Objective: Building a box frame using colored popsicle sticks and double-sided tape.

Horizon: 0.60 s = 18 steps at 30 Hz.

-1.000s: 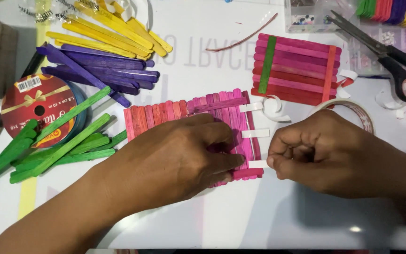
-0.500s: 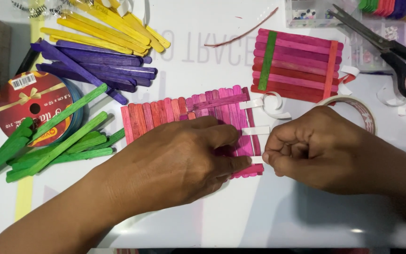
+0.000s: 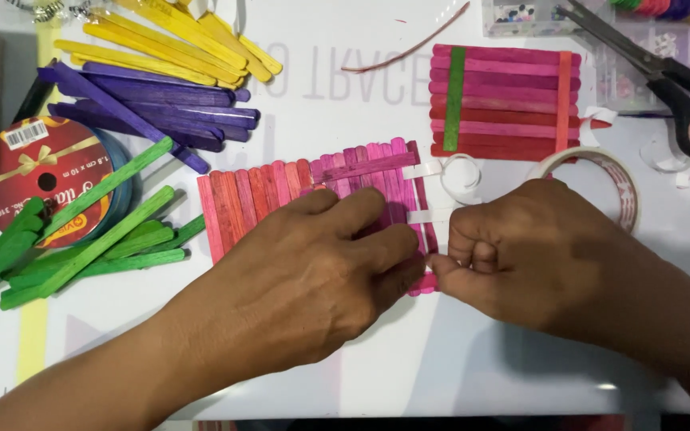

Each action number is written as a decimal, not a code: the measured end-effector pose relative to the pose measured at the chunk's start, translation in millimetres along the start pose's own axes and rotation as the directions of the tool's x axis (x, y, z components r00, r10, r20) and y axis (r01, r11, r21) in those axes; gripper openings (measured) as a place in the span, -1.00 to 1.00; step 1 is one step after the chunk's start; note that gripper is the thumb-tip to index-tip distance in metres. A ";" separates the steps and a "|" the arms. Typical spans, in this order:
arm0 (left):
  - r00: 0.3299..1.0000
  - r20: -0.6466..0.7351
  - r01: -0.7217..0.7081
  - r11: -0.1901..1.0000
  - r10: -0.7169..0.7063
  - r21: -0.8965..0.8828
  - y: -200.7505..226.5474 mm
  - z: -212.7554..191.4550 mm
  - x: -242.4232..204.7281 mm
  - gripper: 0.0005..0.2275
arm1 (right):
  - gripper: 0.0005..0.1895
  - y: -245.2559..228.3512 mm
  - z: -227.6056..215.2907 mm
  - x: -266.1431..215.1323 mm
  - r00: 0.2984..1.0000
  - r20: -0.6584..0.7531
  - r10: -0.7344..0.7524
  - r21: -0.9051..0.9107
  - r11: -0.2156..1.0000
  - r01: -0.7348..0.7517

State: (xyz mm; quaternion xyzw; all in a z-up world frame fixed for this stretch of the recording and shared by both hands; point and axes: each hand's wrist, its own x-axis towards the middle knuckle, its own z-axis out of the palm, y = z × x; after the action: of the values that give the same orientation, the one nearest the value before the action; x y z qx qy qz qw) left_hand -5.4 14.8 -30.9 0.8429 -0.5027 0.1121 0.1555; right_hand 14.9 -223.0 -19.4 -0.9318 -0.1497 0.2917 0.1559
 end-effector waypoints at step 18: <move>0.999 0.002 -0.035 0.999 0.035 -0.002 0.9 2.2 1.4 -0.78 | -0.37 25.0 -26.2 -7.0 0.914 -0.256 -0.316 0.043 0.940 0.337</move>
State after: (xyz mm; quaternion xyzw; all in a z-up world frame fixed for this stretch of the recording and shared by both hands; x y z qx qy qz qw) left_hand -5.5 12.5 -32.2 0.8340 -0.5177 0.1134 0.1538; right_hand 29.6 -253.6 -4.9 -0.9148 -0.2701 0.1504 0.2598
